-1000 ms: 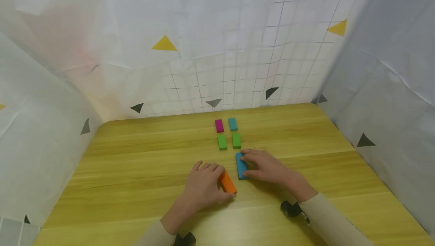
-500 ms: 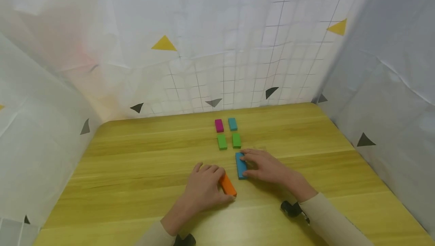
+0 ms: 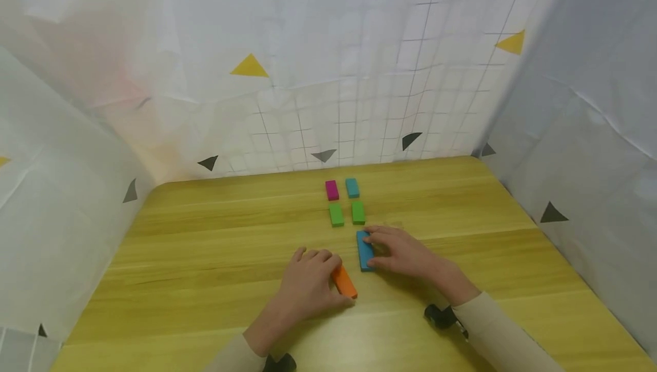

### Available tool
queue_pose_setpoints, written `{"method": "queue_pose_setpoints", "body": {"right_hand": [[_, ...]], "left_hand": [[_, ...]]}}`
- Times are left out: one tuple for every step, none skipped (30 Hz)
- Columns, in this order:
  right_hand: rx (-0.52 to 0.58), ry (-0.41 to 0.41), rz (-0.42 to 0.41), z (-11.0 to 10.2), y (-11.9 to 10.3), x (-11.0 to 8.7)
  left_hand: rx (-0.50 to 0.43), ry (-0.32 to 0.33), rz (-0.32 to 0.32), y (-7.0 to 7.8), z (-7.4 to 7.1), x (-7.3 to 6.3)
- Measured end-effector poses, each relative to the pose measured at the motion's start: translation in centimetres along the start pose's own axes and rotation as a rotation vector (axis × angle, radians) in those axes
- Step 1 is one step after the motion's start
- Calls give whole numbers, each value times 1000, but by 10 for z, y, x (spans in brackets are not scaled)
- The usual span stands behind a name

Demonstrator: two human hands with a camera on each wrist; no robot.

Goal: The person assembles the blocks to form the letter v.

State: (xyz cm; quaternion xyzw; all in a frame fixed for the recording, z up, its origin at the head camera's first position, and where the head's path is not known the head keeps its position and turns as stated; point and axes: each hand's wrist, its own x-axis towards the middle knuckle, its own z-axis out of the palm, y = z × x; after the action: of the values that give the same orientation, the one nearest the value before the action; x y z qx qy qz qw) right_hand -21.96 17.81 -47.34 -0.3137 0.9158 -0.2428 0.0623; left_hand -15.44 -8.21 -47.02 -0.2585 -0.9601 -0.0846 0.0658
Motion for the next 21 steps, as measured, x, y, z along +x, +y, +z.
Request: {"method": "queue_pose_setpoints", "body": {"right_hand": [[1, -2, -1, 0, 0, 0], [3, -3, -2, 0, 0, 0], [5, -4, -2, -1, 0, 0], [8, -5, -3, -1, 0, 0], [8, -5, -3, -1, 0, 0], [8, -5, -2, -1, 0, 0], [9, -6, -2, -2, -1, 0], [10, -5, -2, -2, -1, 0], [11, -3, -2, -2, -1, 1], [12, -3, -1, -2, -1, 1], [12, 0, 0, -2, -1, 1], [13, 2, -2, -2, -1, 1], [16, 4, 0, -2, -1, 1], [17, 5, 0, -2, -1, 1], [17, 6, 1, -2, 0, 1], [18, 5, 2, -1, 0, 1], [18, 5, 4, -1, 0, 1], [16, 5, 6, 0, 1, 1], [15, 4, 8, 0, 1, 1], [14, 4, 8, 1, 1, 1], [10, 4, 10, 1, 1, 1]], "left_hand": [[-2, 1, 2, 0, 0, 0], [-3, 1, 3, 0, 0, 0], [-1, 2, 3, 0, 0, 0], [1, 6, 3, 0, 0, 0], [3, 8, 1, 0, 0, 0], [5, 10, 0, 0, 0, 0], [7, 12, -1, 0, 0, 0], [9, 13, -2, 1, -1, 0], [10, 14, -2, 1, -1, 0], [10, 14, -2, 1, -2, 0], [7, 10, -4, 1, -2, 0], [6, 7, -3, 1, -3, 0], [6, 1, -3, 1, -4, 0], [5, -6, -3, 1, -5, 0], [4, -15, -4, 1, -6, -1], [3, -25, -4, 1, -8, -1], [0, -35, -5, 1, -9, -1], [-1, -46, -5, 1, -11, -1], [-7, -58, -7, 1, -12, -2], [-13, -68, -9, 1, -13, -2], [-19, -75, -12, 1, -14, -3]]}}
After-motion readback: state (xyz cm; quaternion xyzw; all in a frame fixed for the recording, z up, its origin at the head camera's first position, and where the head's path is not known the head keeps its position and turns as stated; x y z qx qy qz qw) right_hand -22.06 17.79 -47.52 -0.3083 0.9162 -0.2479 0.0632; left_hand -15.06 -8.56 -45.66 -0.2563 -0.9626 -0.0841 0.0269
